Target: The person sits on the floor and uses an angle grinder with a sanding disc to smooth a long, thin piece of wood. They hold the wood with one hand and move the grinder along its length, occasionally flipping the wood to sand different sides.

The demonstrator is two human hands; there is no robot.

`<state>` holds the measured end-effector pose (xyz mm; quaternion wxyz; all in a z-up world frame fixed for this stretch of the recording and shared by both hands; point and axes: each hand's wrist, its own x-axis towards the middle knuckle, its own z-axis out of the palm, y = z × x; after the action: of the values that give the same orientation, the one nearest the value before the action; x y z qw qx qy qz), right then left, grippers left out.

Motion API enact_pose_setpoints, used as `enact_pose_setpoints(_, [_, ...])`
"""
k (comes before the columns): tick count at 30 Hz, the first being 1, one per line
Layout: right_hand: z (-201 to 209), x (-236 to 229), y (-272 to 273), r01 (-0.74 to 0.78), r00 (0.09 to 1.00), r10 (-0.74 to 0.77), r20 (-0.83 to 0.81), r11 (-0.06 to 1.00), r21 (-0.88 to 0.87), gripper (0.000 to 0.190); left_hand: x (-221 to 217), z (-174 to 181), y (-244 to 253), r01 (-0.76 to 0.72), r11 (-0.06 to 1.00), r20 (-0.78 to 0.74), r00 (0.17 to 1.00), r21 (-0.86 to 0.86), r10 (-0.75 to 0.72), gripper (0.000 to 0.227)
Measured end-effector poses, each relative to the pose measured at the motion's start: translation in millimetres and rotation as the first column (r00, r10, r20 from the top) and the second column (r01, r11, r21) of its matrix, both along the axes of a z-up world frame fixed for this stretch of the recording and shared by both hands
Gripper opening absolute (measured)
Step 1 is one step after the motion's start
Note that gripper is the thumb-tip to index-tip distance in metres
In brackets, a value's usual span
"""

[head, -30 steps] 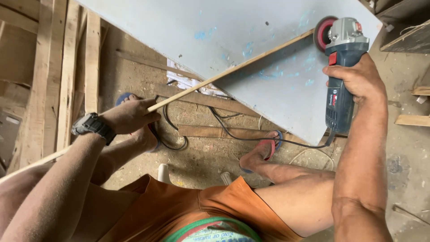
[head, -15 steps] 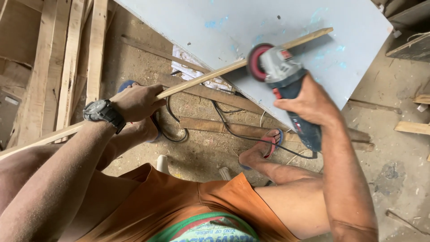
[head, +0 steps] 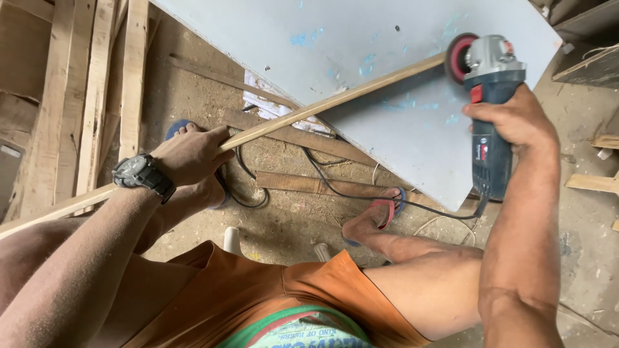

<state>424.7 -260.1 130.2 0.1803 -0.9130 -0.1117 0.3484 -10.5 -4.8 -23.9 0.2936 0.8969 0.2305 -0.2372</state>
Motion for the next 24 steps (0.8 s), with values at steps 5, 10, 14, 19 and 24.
enact_pose_setpoints(5, [2.1,-0.5,2.1,0.007,0.999,-0.010,0.034,0.997,0.082,0.037,3.7,9.2,-0.4,-0.022,1.000,-0.022,1.000,0.000,0.022,0.029])
enact_pose_setpoints(10, [22.4,-66.4,23.3,-0.134,0.991,0.131,-0.036,0.985,-0.106,0.058,5.4,21.9,-7.4,-0.055,0.997,-0.083,0.995,0.052,0.059,0.029])
enact_pose_setpoints(14, [14.3,-90.4,21.3,-0.345,0.936,0.340,-0.088,0.938,-0.041,0.087,9.6,36.9,-11.5,-0.066,0.997,-0.154,0.985,0.051,0.073,0.030])
enact_pose_setpoints(19, [15.0,-82.4,21.9,-0.368,0.925,0.366,-0.096,0.930,-0.002,0.079,9.9,46.7,-13.7,-0.090,0.994,-0.159,0.982,0.061,0.099,0.021])
enact_pose_setpoints(24, [18.7,-39.0,11.6,-0.034,0.999,0.032,-0.033,0.996,-0.078,0.060,9.1,43.8,-13.4,-0.104,0.994,-0.158,0.981,0.044,0.110,0.020])
